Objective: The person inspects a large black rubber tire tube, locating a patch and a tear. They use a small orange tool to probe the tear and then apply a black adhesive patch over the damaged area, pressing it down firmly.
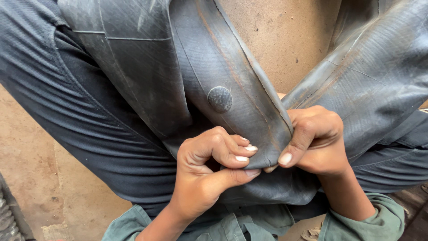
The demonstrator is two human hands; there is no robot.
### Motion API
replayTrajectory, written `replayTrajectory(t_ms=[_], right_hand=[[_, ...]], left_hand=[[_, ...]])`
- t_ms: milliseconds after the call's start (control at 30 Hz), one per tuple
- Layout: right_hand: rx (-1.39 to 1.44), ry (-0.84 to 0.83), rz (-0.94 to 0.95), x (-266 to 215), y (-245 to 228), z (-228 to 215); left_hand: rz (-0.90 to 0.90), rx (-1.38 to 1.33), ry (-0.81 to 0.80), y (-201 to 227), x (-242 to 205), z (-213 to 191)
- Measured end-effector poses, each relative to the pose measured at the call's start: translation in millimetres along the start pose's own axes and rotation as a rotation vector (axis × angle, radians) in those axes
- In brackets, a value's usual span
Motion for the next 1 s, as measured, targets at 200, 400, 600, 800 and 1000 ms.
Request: replayTrajectory(t_ms=[200,400,600,800,1000], right_hand=[[-0.365,0.005,-0.086,4,-30,11],[-0.542,0.026,-0.086,-3,-36,14],[-0.42,0.117,-0.081,-12,-28,11],[-0.294,0.148,-0.103,-21,-18,6],[-0.297,0.186,-0.08,-29,-15,4]], left_hand=[[0.088,0.076,0.005,5,-3,0],[0.242,0.285,0.027,26,-3,11],[0.501,0.603,0.103,52,-9,31],[0.621,0.602,0.126,55,-9,41],[0.564,0.546,0.157,48,-12,41]])
Point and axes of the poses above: each hand's wrist, its own x-axis towards the middle knuckle, its own z-axis out of the palm, y = z × x, the point moved 3 cm from there along x, towards the middle knuckle, and after that the axes turned 9 degrees about y, right-handed, at the moved point
